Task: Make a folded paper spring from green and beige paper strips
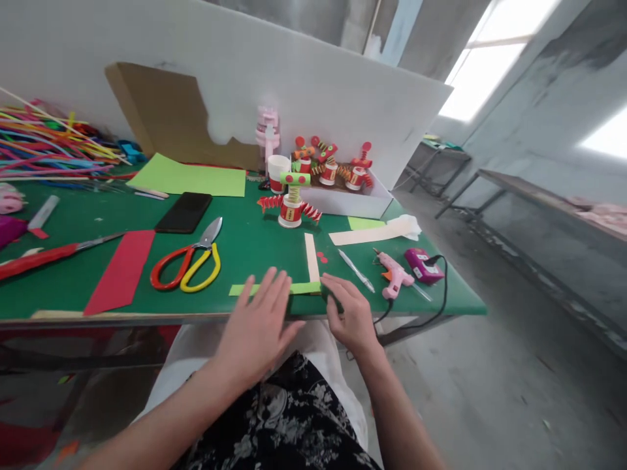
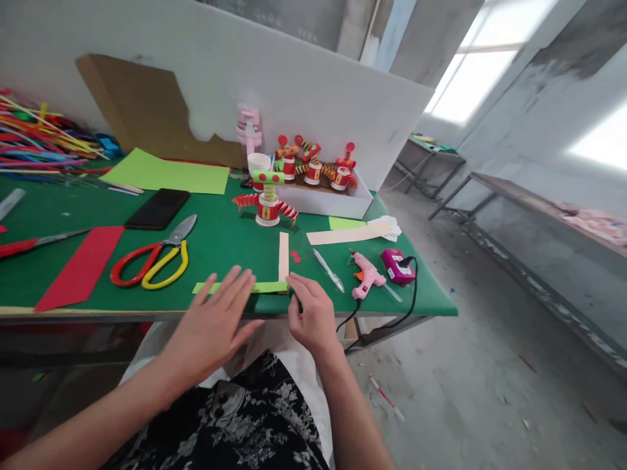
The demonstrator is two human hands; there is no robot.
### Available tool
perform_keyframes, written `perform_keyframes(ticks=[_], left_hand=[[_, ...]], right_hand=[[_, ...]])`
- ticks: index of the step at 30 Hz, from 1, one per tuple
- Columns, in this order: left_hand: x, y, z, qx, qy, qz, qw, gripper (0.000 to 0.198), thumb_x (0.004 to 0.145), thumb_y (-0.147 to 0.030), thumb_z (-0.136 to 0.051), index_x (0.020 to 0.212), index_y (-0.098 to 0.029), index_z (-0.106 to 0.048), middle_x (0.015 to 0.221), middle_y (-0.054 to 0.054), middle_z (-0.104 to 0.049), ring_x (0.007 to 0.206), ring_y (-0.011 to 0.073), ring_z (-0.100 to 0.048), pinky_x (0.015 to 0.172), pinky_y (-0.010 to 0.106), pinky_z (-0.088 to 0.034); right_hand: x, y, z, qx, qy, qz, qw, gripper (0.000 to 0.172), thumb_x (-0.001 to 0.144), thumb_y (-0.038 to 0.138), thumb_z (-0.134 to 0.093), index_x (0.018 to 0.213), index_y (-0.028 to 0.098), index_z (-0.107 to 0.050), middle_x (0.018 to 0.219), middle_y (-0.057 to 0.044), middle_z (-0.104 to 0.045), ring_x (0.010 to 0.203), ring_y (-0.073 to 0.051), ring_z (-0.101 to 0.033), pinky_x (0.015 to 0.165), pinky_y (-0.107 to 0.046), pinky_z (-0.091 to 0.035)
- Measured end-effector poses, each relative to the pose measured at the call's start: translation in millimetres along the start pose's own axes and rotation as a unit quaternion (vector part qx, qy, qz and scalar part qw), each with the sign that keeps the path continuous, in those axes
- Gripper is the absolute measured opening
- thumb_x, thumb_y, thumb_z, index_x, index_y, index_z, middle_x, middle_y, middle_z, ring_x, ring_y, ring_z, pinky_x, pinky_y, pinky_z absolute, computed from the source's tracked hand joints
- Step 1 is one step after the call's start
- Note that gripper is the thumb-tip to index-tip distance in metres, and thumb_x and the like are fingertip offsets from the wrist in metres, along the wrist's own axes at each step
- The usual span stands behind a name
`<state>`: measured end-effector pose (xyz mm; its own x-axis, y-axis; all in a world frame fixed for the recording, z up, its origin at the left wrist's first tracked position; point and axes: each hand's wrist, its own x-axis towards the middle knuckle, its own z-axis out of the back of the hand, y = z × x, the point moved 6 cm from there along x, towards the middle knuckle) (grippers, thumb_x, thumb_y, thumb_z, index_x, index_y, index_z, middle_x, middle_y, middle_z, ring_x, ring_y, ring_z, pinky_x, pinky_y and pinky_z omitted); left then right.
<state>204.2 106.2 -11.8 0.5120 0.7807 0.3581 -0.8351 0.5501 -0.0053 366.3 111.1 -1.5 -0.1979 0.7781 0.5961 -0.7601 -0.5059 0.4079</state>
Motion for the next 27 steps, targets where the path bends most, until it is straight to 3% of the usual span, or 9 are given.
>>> perform_keyframes(ticks=[3, 7, 18, 27], left_hand=[[14.9, -23.1, -22.1, -0.008, 0.035, -0.033, 0.999, 0.067, 0.100, -0.052, -0.025, 0.143, -0.005, -0.046, 0.153, 0.016, -0.044, 0.144, 0.0307, -0.037, 0.116, 0.052, -0.031], [14.6, -27.2, -35.9, 0.002, 0.039, -0.027, 0.999, 0.067, 0.100, -0.051, -0.026, 0.142, -0.004, -0.047, 0.151, 0.018, -0.047, 0.142, 0.0295, -0.042, 0.115, 0.049, -0.035], [-39.1, 34.8, -21.2, 0.061, -0.028, 0.039, 0.997, 0.072, 0.101, -0.052, -0.019, 0.138, 0.000, -0.051, 0.147, 0.021, -0.050, 0.137, 0.0317, -0.048, 0.113, 0.047, -0.034], [-45.4, 44.3, -14.4, 0.070, -0.001, 0.045, 0.997, 0.073, 0.101, -0.050, -0.013, 0.138, 0.001, -0.050, 0.146, 0.021, -0.052, 0.136, 0.0344, -0.048, 0.111, 0.054, -0.031]], right_hand=[[-3.5, 2.6, -11.7, -0.016, 0.036, 0.041, 0.998, 0.043, 0.081, 0.005, -0.044, 0.114, 0.016, -0.069, 0.110, -0.012, -0.074, 0.104, -0.024, -0.068, 0.093, -0.040, -0.058], [-7.1, -1.3, -18.4, -0.026, 0.027, 0.061, 0.997, 0.044, 0.079, 0.003, -0.043, 0.110, 0.018, -0.071, 0.107, -0.010, -0.075, 0.103, -0.024, -0.069, 0.093, -0.041, -0.058], [-9.6, -8.2, -19.3, 0.011, -0.007, 0.048, 0.999, 0.046, 0.079, 0.002, -0.045, 0.109, 0.020, -0.074, 0.104, -0.009, -0.076, 0.100, -0.023, -0.068, 0.091, -0.041, -0.058], [-9.9, -14.3, -22.3, 0.049, 0.002, 0.010, 0.999, 0.048, 0.076, 0.003, -0.045, 0.107, 0.022, -0.076, 0.105, -0.009, -0.076, 0.101, -0.023, -0.068, 0.093, -0.041, -0.056]])
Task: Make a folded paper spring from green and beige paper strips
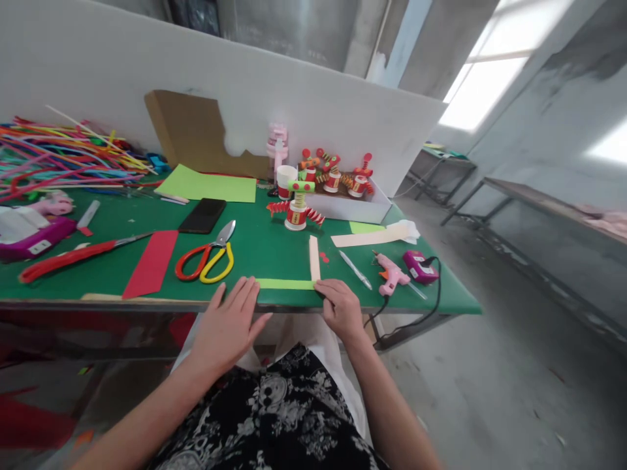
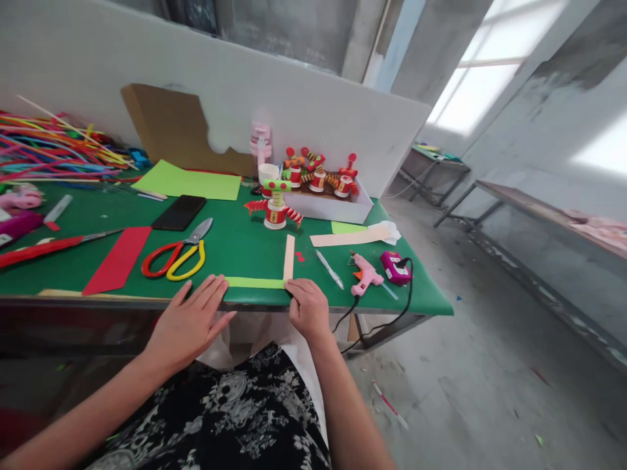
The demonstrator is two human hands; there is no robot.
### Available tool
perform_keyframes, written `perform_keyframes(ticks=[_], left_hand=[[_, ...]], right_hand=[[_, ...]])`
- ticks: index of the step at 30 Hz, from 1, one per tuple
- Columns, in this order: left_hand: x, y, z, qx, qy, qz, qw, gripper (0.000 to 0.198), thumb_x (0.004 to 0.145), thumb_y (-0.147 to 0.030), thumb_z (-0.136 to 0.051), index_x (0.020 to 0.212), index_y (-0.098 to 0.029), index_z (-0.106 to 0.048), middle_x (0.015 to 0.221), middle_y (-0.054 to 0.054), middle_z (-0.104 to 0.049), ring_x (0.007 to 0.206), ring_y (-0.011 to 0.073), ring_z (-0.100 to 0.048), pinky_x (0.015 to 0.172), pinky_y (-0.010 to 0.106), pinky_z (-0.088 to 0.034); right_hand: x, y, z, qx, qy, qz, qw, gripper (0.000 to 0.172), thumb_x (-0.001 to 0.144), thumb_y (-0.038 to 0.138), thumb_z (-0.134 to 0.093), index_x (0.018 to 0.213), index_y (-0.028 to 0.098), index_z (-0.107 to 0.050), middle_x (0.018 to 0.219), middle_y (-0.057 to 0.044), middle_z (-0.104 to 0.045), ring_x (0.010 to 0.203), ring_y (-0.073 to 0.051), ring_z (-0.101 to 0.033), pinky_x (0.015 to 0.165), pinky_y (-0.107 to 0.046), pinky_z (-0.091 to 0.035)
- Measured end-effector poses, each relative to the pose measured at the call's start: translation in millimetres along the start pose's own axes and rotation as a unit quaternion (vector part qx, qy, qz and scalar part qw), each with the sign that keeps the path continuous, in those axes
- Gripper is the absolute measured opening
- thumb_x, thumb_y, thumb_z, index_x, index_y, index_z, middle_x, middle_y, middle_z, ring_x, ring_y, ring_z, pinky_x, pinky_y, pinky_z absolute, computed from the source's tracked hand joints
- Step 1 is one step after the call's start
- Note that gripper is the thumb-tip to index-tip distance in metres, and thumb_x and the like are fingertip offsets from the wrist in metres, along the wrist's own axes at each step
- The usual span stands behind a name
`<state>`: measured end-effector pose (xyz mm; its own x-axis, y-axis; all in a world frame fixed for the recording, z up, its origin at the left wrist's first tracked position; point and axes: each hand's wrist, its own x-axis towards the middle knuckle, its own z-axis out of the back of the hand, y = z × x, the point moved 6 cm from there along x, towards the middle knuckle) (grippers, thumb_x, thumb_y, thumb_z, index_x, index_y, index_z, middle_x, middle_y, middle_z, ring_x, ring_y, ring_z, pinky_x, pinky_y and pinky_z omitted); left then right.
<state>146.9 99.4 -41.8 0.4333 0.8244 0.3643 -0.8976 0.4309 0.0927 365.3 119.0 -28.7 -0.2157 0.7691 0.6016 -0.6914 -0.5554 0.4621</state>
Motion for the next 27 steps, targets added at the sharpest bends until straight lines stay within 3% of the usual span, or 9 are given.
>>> perform_keyframes(ticks=[5, 8, 12, 15, 17, 20, 23, 25, 27], left_hand=[[8.7, 0.6, 14.5, 0.003, -0.006, 0.027, 1.000, 0.074, 0.100, -0.052, -0.018, 0.134, 0.002, -0.055, 0.141, 0.026, -0.055, 0.136, 0.0407, -0.045, 0.110, 0.058, -0.030], [23.7, -11.7, 15.1, -0.025, 0.000, 0.005, 1.000, 0.066, 0.100, -0.048, -0.026, 0.140, -0.001, -0.048, 0.150, 0.022, -0.047, 0.141, 0.0385, -0.040, 0.111, 0.058, -0.030], [53.0, -24.9, 1.1, -0.062, 0.040, 0.011, 0.997, 0.055, 0.098, -0.038, -0.038, 0.140, -0.003, -0.048, 0.147, 0.021, -0.051, 0.139, 0.0344, -0.044, 0.108, 0.053, -0.038], [73.6, -31.6, -3.4, -0.063, 0.032, 0.004, 0.998, 0.042, 0.096, -0.026, -0.043, 0.131, -0.009, -0.058, 0.139, 0.018, -0.060, 0.134, 0.0311, -0.050, 0.104, 0.047, -0.043], [84.5, -33.9, -3.2, -0.059, 0.021, 0.006, 0.998, 0.034, 0.093, -0.019, -0.045, 0.119, -0.012, -0.066, 0.128, 0.019, -0.067, 0.128, 0.0315, -0.056, 0.097, 0.045, -0.047], [97.1, -35.7, -0.5, -0.050, 0.010, 0.012, 0.999, 0.027, 0.089, -0.012, -0.046, 0.091, -0.012, -0.073, 0.096, 0.019, -0.076, 0.100, 0.0337, -0.070, 0.078, 0.042, -0.052], [100.4, -35.4, 6.6, -0.044, -0.012, 0.003, 0.999, 0.032, 0.086, -0.007, -0.043, 0.076, -0.011, -0.072, 0.074, 0.017, -0.074, 0.075, 0.0319, -0.073, 0.066, 0.040, -0.051], [92.4, -33.7, 14.7, -0.044, -0.041, -0.014, 0.998, 0.033, 0.088, -0.006, -0.042, 0.078, -0.012, -0.073, 0.080, 0.018, -0.076, 0.084, 0.0320, -0.073, 0.070, 0.040, -0.051], [75.0, -31.5, 22.4, -0.047, -0.069, -0.033, 0.996, 0.032, 0.091, -0.010, -0.043, 0.088, -0.013, -0.074, 0.096, 0.017, -0.077, 0.103, 0.0309, -0.071, 0.081, 0.041, -0.051]], right_hand=[[-9.6, 7.3, 17.5, 0.063, -0.054, -0.076, 0.994, 0.045, 0.082, 0.009, -0.044, 0.116, 0.017, -0.072, 0.119, -0.013, -0.072, 0.113, -0.024, -0.065, 0.099, -0.039, -0.052], [-27.1, 14.9, 23.0, 0.139, -0.126, -0.163, 0.969, 0.037, 0.084, 0.015, -0.045, 0.106, 0.020, -0.075, 0.106, -0.011, -0.075, 0.101, -0.023, -0.068, 0.092, -0.038, -0.054], [-52.0, 23.5, -12.1, 0.307, -0.073, -0.313, 0.896, 0.029, 0.081, 0.020, -0.049, 0.085, 0.023, -0.077, 0.079, -0.004, -0.074, 0.071, -0.020, -0.068, 0.069, -0.033, -0.055], [-62.1, 31.3, -43.1, 0.395, -0.007, -0.371, 0.840, 0.026, 0.073, 0.018, -0.051, 0.075, 0.025, -0.076, 0.073, -0.002, -0.073, 0.063, -0.018, -0.065, 0.063, -0.031, -0.053], [-64.7, 33.4, -54.7, 0.416, 0.008, -0.392, 0.820, 0.025, 0.068, 0.017, -0.051, 0.070, 0.025, -0.075, 0.068, -0.001, -0.071, 0.061, -0.017, -0.064, 0.061, -0.030, -0.052], [-64.7, 33.9, -60.9, 0.427, 0.007, -0.408, 0.807, 0.023, 0.065, 0.017, -0.052, 0.066, 0.023, -0.073, 0.066, -0.001, -0.070, 0.059, -0.016, -0.062, 0.060, -0.028, -0.050], [-63.0, 34.0, -59.0, 0.456, -0.012, -0.423, 0.783, 0.015, 0.066, 0.020, -0.058, 0.067, 0.021, -0.073, 0.070, -0.002, -0.071, 0.058, -0.015, -0.062, 0.058, -0.027, -0.051], [-62.2, 34.3, -56.1, 0.501, -0.033, -0.449, 0.739, 0.012, 0.067, 0.023, -0.064, 0.074, 0.018, -0.073, 0.073, -0.003, -0.071, 0.057, -0.014, -0.063, 0.059, -0.027, -0.053], [-61.4, 37.0, -54.1, 0.560, -0.046, -0.482, 0.672, 0.017, 0.071, 0.027, -0.070, 0.082, 0.015, -0.072, 0.076, -0.005, -0.072, 0.058, -0.014, -0.065, 0.061, -0.027, -0.055]])
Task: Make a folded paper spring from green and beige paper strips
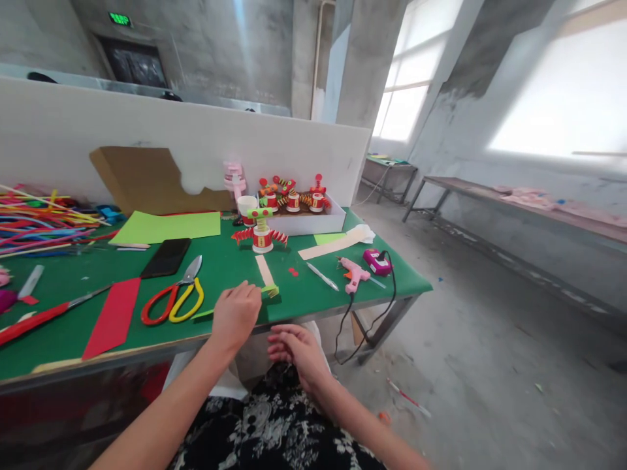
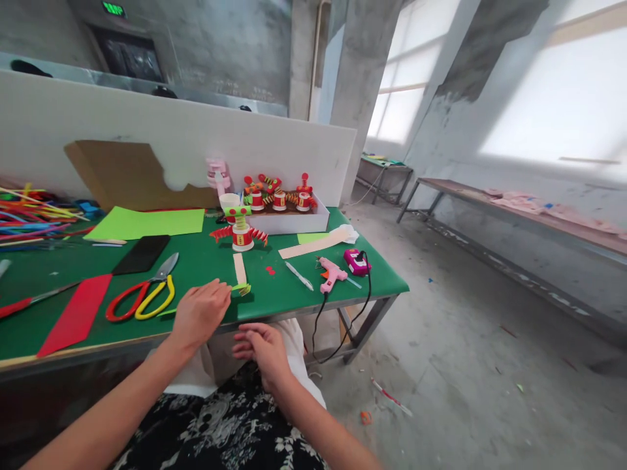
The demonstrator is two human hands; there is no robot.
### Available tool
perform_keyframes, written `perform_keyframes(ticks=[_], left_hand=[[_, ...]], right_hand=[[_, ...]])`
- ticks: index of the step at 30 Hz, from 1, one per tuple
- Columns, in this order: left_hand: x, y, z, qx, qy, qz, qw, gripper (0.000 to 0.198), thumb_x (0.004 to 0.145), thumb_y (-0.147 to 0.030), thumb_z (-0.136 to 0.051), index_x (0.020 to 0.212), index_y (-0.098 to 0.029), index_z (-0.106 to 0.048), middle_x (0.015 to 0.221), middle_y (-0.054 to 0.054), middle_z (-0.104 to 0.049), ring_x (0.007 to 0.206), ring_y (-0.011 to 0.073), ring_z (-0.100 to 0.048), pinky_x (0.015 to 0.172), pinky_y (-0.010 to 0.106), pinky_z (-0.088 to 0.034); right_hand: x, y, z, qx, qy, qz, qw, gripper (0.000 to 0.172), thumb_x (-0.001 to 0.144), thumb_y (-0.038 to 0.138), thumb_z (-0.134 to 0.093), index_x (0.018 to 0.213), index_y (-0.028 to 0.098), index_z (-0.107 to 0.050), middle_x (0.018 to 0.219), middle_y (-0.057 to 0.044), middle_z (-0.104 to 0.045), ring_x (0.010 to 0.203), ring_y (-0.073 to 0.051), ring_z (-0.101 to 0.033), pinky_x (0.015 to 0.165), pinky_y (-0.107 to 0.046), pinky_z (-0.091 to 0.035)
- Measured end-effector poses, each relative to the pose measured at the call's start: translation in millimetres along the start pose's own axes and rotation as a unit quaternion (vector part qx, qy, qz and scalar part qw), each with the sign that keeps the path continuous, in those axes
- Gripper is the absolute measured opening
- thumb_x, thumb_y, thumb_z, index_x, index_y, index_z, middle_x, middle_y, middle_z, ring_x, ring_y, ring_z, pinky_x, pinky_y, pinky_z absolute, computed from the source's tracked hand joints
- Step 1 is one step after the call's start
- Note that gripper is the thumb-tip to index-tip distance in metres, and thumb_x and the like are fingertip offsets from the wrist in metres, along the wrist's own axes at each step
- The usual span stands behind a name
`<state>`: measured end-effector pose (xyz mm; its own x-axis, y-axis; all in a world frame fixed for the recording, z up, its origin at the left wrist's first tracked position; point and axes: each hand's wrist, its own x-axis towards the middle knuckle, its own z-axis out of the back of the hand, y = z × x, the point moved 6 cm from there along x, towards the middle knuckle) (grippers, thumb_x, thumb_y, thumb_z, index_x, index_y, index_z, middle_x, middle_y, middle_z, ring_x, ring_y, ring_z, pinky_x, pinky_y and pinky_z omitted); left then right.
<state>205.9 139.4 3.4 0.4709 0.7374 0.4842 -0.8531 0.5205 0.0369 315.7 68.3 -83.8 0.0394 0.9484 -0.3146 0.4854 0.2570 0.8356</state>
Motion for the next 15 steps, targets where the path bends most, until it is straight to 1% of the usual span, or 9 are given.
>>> perform_keyframes(ticks=[2, 5, 7, 9, 11, 12, 13, 14, 15], left_hand=[[-22.6, -2.7, 9.8, 0.000, -0.032, -0.033, 0.999, 0.030, 0.094, -0.013, -0.044, 0.098, -0.014, -0.074, 0.109, 0.015, -0.076, 0.111, 0.0285, -0.068, 0.091, 0.041, -0.048], [-58.9, -17.0, 25.8, 0.018, -0.120, -0.124, 0.985, 0.029, 0.095, -0.013, -0.045, 0.103, -0.013, -0.073, 0.113, 0.013, -0.076, 0.111, 0.0282, -0.068, 0.097, 0.043, -0.045], [-77.5, -27.0, 34.3, 0.024, -0.163, -0.169, 0.972, 0.027, 0.094, -0.011, -0.046, 0.102, -0.012, -0.073, 0.110, 0.013, -0.077, 0.110, 0.0297, -0.068, 0.099, 0.045, -0.043], [-88.1, -32.2, 39.6, 0.012, -0.154, -0.180, 0.972, 0.027, 0.093, -0.009, -0.048, 0.104, -0.014, -0.072, 0.112, 0.012, -0.076, 0.112, 0.0306, -0.067, 0.101, 0.047, -0.042], [-95.2, -31.8, 45.0, -0.026, -0.119, -0.163, 0.979, 0.030, 0.092, -0.011, -0.050, 0.111, -0.018, -0.071, 0.119, 0.011, -0.074, 0.117, 0.0299, -0.064, 0.102, 0.046, -0.041], [-98.6, -28.5, 48.5, -0.060, -0.105, -0.136, 0.983, 0.029, 0.092, -0.013, -0.051, 0.112, -0.021, -0.071, 0.118, 0.010, -0.074, 0.116, 0.0288, -0.064, 0.102, 0.045, -0.042], [-102.3, -22.6, 51.7, -0.105, -0.096, -0.091, 0.986, 0.027, 0.092, -0.016, -0.052, 0.108, -0.023, -0.072, 0.114, 0.009, -0.075, 0.112, 0.0273, -0.065, 0.099, 0.043, -0.045], [-106.2, -14.7, 53.3, -0.161, -0.086, -0.030, 0.983, 0.023, 0.092, -0.022, -0.053, 0.102, -0.024, -0.073, 0.105, 0.009, -0.076, 0.105, 0.0258, -0.067, 0.094, 0.040, -0.048], [-110.6, -6.3, 51.6, -0.226, -0.068, 0.040, 0.971, 0.020, 0.091, -0.028, -0.055, 0.094, -0.024, -0.074, 0.095, 0.008, -0.076, 0.095, 0.0244, -0.068, 0.087, 0.037, -0.051]], right_hand=[[-3.4, 0.8, -4.5, 0.073, 0.007, -0.056, 0.996, 0.022, 0.078, 0.032, -0.070, 0.085, 0.011, -0.071, 0.078, -0.009, -0.073, 0.061, -0.014, -0.068, 0.063, -0.027, -0.057], [-8.5, -0.2, -11.8, 0.122, 0.019, -0.110, 0.986, 0.032, 0.086, 0.040, -0.066, 0.081, 0.009, -0.069, 0.074, -0.011, -0.073, 0.060, -0.015, -0.069, 0.060, -0.025, -0.057], [-10.5, -2.0, -15.0, 0.111, 0.029, -0.108, 0.987, 0.032, 0.082, 0.041, -0.072, 0.082, 0.009, -0.069, 0.070, -0.009, -0.072, 0.058, -0.014, -0.068, 0.058, -0.023, -0.056], [-12.0, -5.4, -17.2, 0.085, 0.043, -0.095, 0.991, 0.032, 0.071, 0.037, -0.082, 0.081, 0.009, -0.070, 0.067, -0.006, -0.071, 0.055, -0.013, -0.067, 0.057, -0.021, -0.055], [-13.2, -8.5, -18.4, 0.073, 0.055, -0.079, 0.993, 0.035, 0.061, 0.035, -0.088, 0.079, 0.010, -0.070, 0.067, -0.004, -0.070, 0.056, -0.012, -0.066, 0.058, -0.020, -0.055], [-13.5, -9.1, -18.4, 0.077, 0.055, -0.069, 0.993, 0.037, 0.058, 0.035, -0.089, 0.079, 0.011, -0.069, 0.068, -0.003, -0.070, 0.057, -0.012, -0.067, 0.059, -0.021, -0.055], [-13.8, -8.4, -17.7, 0.084, 0.049, -0.054, 0.994, 0.039, 0.057, 0.037, -0.089, 0.080, 0.012, -0.069, 0.070, -0.003, -0.070, 0.059, -0.012, -0.067, 0.060, -0.022, -0.055], [-14.2, -6.7, -16.9, 0.092, 0.038, -0.036, 0.994, 0.041, 0.057, 0.039, -0.089, 0.082, 0.014, -0.068, 0.074, -0.003, -0.071, 0.061, -0.013, -0.068, 0.061, -0.022, -0.055], [-14.8, -4.6, -16.4, 0.095, 0.025, -0.017, 0.995, 0.042, 0.057, 0.040, -0.089, 0.084, 0.015, -0.068, 0.077, -0.002, -0.071, 0.063, -0.013, -0.069, 0.061, -0.023, -0.055]])
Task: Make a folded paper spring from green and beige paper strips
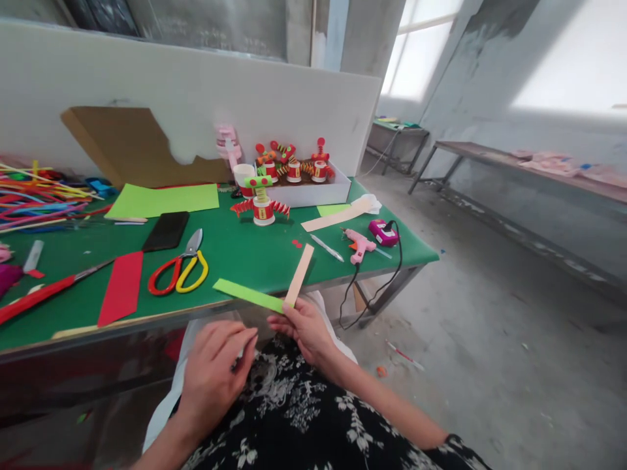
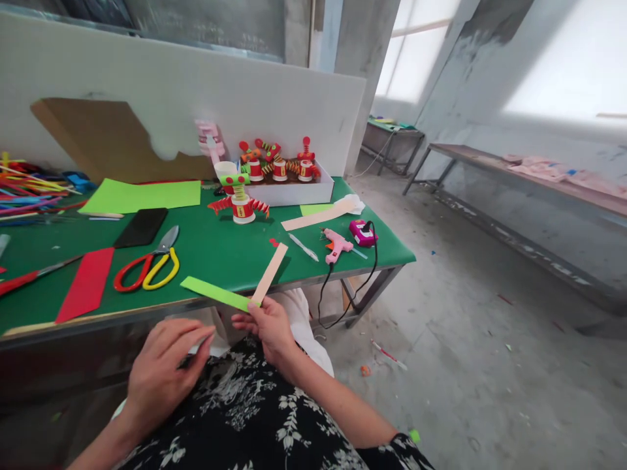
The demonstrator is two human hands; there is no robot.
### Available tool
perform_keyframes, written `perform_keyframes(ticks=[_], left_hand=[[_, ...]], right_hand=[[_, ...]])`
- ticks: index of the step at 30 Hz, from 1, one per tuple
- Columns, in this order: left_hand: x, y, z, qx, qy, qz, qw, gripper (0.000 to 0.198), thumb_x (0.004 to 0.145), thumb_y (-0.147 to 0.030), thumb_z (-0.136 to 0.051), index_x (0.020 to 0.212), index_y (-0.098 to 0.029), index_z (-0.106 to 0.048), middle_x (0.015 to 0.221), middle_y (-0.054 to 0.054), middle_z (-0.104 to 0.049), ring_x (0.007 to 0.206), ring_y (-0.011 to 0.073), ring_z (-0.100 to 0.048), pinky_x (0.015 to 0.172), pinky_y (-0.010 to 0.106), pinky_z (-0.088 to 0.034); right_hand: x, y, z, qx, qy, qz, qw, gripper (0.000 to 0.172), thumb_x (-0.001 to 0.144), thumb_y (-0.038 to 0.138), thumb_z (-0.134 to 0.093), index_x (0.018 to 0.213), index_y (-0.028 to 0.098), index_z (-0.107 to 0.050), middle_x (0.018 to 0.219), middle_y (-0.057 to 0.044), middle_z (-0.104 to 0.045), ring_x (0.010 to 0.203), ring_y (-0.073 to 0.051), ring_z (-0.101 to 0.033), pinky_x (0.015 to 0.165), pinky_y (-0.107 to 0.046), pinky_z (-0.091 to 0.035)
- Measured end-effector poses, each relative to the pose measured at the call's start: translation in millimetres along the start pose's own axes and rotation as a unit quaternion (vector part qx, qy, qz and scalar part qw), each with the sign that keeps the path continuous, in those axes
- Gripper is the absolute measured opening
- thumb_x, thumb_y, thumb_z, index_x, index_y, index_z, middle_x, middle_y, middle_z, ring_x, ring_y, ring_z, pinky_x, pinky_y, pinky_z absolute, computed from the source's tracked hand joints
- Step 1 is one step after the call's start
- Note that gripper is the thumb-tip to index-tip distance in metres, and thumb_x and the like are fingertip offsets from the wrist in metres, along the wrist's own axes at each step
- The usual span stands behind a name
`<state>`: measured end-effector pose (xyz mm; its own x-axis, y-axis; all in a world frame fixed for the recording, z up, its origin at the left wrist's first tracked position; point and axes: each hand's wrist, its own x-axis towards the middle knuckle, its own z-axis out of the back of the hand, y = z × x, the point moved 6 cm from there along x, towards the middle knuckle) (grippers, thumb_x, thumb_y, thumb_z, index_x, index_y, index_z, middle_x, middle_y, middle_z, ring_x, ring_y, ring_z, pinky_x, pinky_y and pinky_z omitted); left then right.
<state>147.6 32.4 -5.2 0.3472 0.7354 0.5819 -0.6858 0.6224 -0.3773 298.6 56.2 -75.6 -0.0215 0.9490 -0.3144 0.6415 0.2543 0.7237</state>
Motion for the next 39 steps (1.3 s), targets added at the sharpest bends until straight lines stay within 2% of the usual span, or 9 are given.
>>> perform_keyframes(ticks=[2, 5, 7, 9, 16, 23, 30, 33, 39], left_hand=[[-9.3, 16.9, -7.8, -0.141, 0.052, 0.163, 0.975, 0.022, 0.086, -0.041, -0.059, 0.088, -0.023, -0.072, 0.085, 0.007, -0.073, 0.080, 0.0226, -0.067, 0.072, 0.034, -0.053], [-20.9, 25.3, -36.5, -0.357, 0.144, 0.338, 0.859, 0.042, 0.074, -0.052, -0.067, 0.101, -0.020, -0.069, 0.088, 0.006, -0.073, 0.071, 0.0204, -0.066, 0.061, 0.031, -0.052], [-20.8, 26.4, -49.6, -0.451, 0.129, 0.398, 0.789, 0.049, 0.069, -0.054, -0.072, 0.102, -0.018, -0.068, 0.086, 0.004, -0.072, 0.068, 0.0176, -0.063, 0.062, 0.029, -0.051], [-18.7, 29.4, -57.4, -0.486, 0.093, 0.427, 0.757, 0.047, 0.065, -0.055, -0.076, 0.092, -0.016, -0.069, 0.077, 0.002, -0.070, 0.065, 0.0150, -0.060, 0.062, 0.027, -0.049], [-23.5, 38.5, -59.5, -0.496, 0.034, 0.445, 0.745, 0.044, 0.062, -0.057, -0.079, 0.073, -0.016, -0.067, 0.062, -0.002, -0.064, 0.060, 0.0117, -0.054, 0.059, 0.024, -0.045], [-25.0, 36.0, -55.2, -0.489, 0.024, 0.462, 0.740, 0.048, 0.056, -0.057, -0.083, 0.074, -0.015, -0.067, 0.062, -0.001, -0.066, 0.053, 0.0103, -0.052, 0.051, 0.023, -0.043], [-21.8, 32.8, -55.5, -0.482, 0.046, 0.471, 0.737, 0.046, 0.052, -0.053, -0.083, 0.073, -0.015, -0.068, 0.060, 0.001, -0.067, 0.052, 0.0126, -0.056, 0.049, 0.024, -0.044], [-19.7, 29.4, -51.5, -0.469, 0.066, 0.464, 0.748, 0.041, 0.051, -0.049, -0.083, 0.069, -0.015, -0.067, 0.053, -0.001, -0.064, 0.047, 0.0122, -0.054, 0.048, 0.024, -0.044], [-18.1, 30.2, -46.4, -0.430, 0.067, 0.461, 0.773, 0.037, 0.051, -0.049, -0.080, 0.065, -0.018, -0.066, 0.049, -0.002, -0.062, 0.045, 0.0138, -0.055, 0.048, 0.026, -0.045]], right_hand=[[-2.2, 3.4, -2.8, -0.014, -0.013, 0.032, 0.999, 0.042, 0.058, 0.042, -0.087, 0.087, 0.018, -0.068, 0.081, -0.001, -0.072, 0.066, -0.014, -0.069, 0.062, -0.025, -0.054], [-5.4, 2.5, -13.0, -0.064, -0.001, 0.061, 0.996, 0.032, 0.062, 0.040, -0.085, 0.081, 0.018, -0.071, 0.076, 0.000, -0.071, 0.067, -0.013, -0.064, 0.064, -0.024, -0.050], [-5.6, -3.5, -17.8, -0.084, 0.009, 0.057, 0.995, 0.026, 0.061, 0.039, -0.084, 0.073, 0.019, -0.073, 0.069, 0.001, -0.068, 0.062, -0.012, -0.058, 0.060, -0.024, -0.045], [-3.8, -12.3, -18.5, -0.089, 0.014, 0.035, 0.995, 0.026, 0.059, 0.041, -0.084, 0.067, 0.019, -0.072, 0.062, 0.002, -0.064, 0.055, -0.010, -0.051, 0.054, -0.024, -0.040], [0.2, -29.9, -17.2, -0.086, 0.071, -0.029, 0.993, 0.037, 0.060, 0.050, -0.083, 0.069, 0.016, -0.071, 0.056, 0.003, -0.060, 0.052, -0.008, -0.051, 0.056, -0.023, -0.042], [-1.3, -27.3, -13.7, -0.065, 0.038, -0.026, 0.997, 0.038, 0.053, 0.042, -0.089, 0.073, 0.016, -0.070, 0.058, 0.004, -0.062, 0.052, -0.008, -0.054, 0.057, -0.021, -0.048], [3.8, -45.8, -7.9, 0.063, 0.030, -0.163, 0.984, 0.024, 0.083, 0.033, -0.068, 0.070, 0.014, -0.067, 0.056, 0.001, -0.059, 0.049, -0.008, -0.052, 0.051, -0.019, -0.046], [4.4, -50.6, -5.2, 0.037, 0.044, -0.178, 0.982, 0.014, 0.078, 0.025, -0.072, 0.071, 0.014, -0.068, 0.052, 0.003, -0.057, 0.047, -0.007, -0.048, 0.048, -0.017, -0.043], [2.0, -47.2, -3.9, 0.010, 0.054, -0.148, 0.988, 0.022, 0.066, 0.031, -0.082, 0.066, 0.014, -0.067, 0.056, 0.003, -0.060, 0.048, -0.006, -0.051, 0.052, -0.018, -0.046]])
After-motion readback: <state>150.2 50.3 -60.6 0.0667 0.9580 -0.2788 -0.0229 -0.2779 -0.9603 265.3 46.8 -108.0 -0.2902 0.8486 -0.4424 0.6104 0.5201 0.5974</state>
